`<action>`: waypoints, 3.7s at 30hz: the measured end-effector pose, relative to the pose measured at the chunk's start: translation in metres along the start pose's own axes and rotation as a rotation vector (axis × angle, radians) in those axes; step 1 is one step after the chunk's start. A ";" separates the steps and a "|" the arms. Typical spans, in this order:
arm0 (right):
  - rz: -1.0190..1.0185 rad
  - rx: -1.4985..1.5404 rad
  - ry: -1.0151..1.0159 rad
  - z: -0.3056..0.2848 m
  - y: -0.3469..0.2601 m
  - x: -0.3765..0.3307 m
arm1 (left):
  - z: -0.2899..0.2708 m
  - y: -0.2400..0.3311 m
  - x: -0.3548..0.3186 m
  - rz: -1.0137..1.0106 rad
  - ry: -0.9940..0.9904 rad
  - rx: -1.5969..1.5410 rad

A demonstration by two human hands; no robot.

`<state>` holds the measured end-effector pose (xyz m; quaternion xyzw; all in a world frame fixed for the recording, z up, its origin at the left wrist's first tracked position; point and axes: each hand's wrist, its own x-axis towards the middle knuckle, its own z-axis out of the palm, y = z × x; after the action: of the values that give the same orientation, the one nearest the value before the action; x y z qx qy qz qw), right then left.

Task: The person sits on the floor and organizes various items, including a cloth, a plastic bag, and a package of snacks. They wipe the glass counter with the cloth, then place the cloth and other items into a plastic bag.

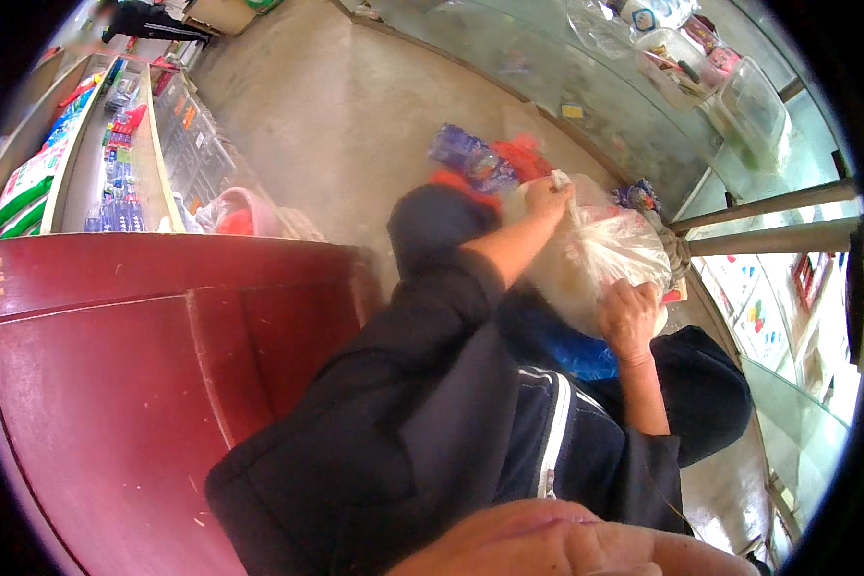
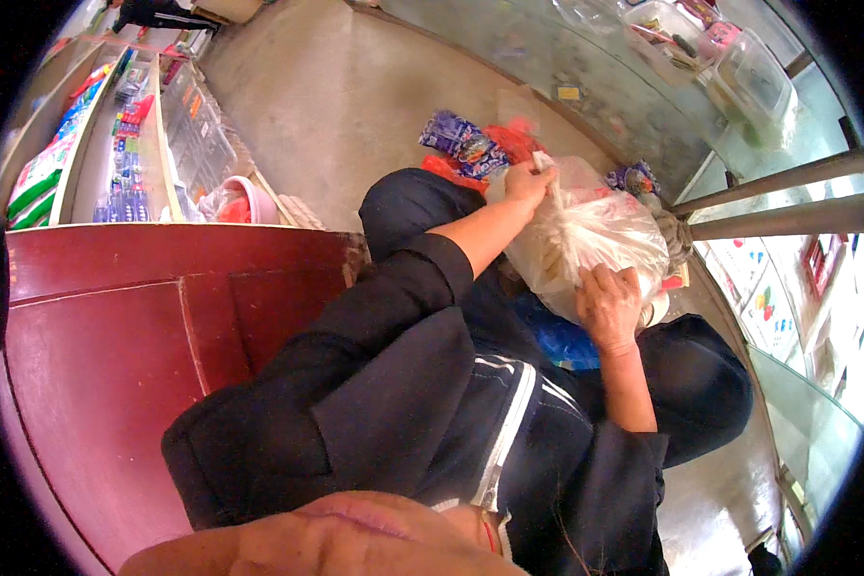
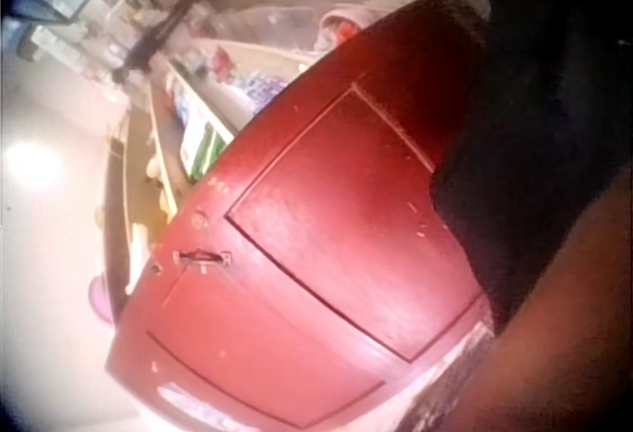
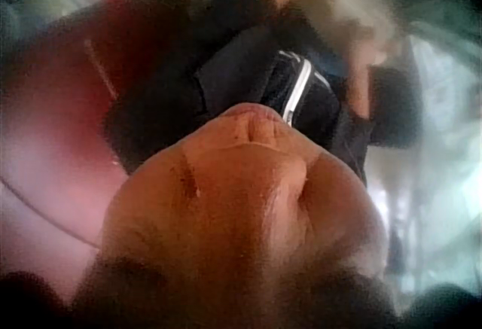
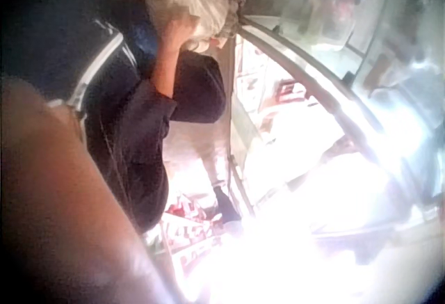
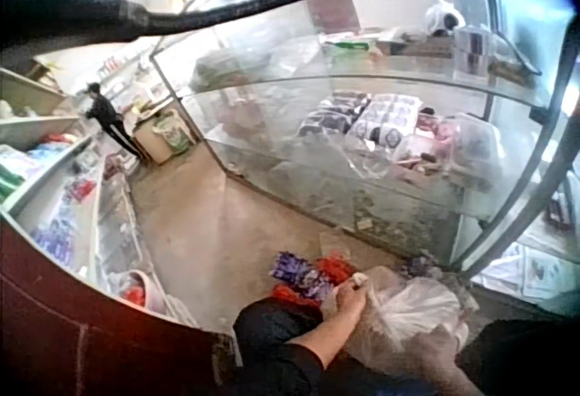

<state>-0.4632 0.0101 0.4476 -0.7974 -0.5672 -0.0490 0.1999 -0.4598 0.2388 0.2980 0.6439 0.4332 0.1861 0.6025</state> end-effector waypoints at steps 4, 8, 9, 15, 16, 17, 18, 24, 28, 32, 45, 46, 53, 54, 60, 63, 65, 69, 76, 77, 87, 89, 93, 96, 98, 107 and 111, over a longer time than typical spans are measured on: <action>0.012 0.053 -0.028 0.003 -0.004 -0.001 | -0.009 -0.005 0.004 -0.021 0.044 0.042; 0.184 0.326 0.103 -0.006 0.004 0.003 | 0.002 0.024 -0.018 -0.156 -0.247 -0.206; 0.181 0.390 0.168 -0.004 0.014 0.004 | 0.002 0.034 -0.026 -0.090 -0.304 -0.173; 0.991 1.784 0.255 0.003 0.038 0.010 | 0.003 0.080 -0.060 0.157 -0.605 0.117; 1.036 1.974 0.395 0.006 0.043 0.013 | -0.003 0.087 -0.063 0.278 -0.644 0.206; 1.082 1.978 0.436 0.024 0.064 0.001 | -0.002 0.094 -0.069 0.404 -0.679 0.285; 1.074 1.952 0.377 0.028 0.067 0.001 | -0.002 0.091 -0.071 0.467 -0.696 0.252; 0.845 1.600 0.140 0.037 0.048 -0.008 | -0.005 0.098 -0.098 0.696 -0.834 0.220; 0.708 1.251 -0.007 0.021 0.030 0.003 | -0.007 0.097 -0.094 0.429 -0.863 0.200; 0.630 1.034 0.041 0.042 0.032 -0.005 | -0.007 0.108 -0.101 0.560 -0.918 0.338; 0.805 1.281 0.017 0.043 0.037 -0.009 | 0.002 0.086 -0.081 0.317 -0.923 0.175; 0.790 1.315 0.029 0.044 0.037 -0.012 | 0.002 0.091 -0.084 0.282 -0.934 0.219; 0.807 1.305 0.010 0.035 0.032 -0.006 | 0.002 0.071 -0.077 0.200 -0.782 0.162; 0.892 1.396 0.092 0.037 0.034 -0.007 | 0.003 0.073 -0.076 0.141 -0.757 0.164; 1.053 1.582 0.224 0.027 0.046 -0.008 | 0.001 0.075 -0.078 0.221 -0.899 0.233; 0.980 1.540 0.132 0.017 0.045 -0.010 | -0.005 0.082 -0.082 0.476 -0.968 0.244; 0.996 1.647 0.131 0.024 0.051 -0.013 | -0.008 0.084 -0.083 0.550 -1.033 0.242; 1.058 1.611 0.200 0.015 0.044 -0.010 | -0.012 0.103 -0.085 0.384 -1.234 0.248; 0.916 1.430 -0.035 0.009 0.033 0.001 | -0.011 0.052 -0.067 0.408 -1.156 0.282; 0.910 1.389 -0.071 0.010 0.033 0.000 | -0.008 0.048 -0.069 0.329 -1.130 0.253; 0.619 0.356 -0.011 0.030 0.023 -0.005 | 0.009 0.068 -0.100 0.622 -0.986 0.335; 0.590 0.255 -0.092 0.029 0.023 -0.003 | 0.013 0.066 -0.101 0.682 -0.954 0.254; 0.393 0.296 0.117 0.042 0.022 -0.005 | 0.008 0.066 -0.094 0.493 -0.912 0.471; 0.404 0.299 0.079 0.041 0.032 -0.009 | 0.011 0.064 -0.097 0.537 -0.837 0.625; 0.400 0.262 0.054 0.041 0.030 -0.007 | 0.010 0.060 -0.099 0.588 -0.764 0.699; 0.282 0.305 0.119 0.026 0.023 0.004 | 0.038 0.035 -0.089 0.521 -0.747 0.892; 0.317 0.327 0.231 0.033 0.008 0.011 | 0.035 -0.008 -0.051 0.439 -0.915 0.708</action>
<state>-0.4568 0.0305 0.4183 -0.8227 -0.4087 -0.0156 0.3948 -0.4644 0.1773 0.2973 0.8935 0.0238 -0.1444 0.4247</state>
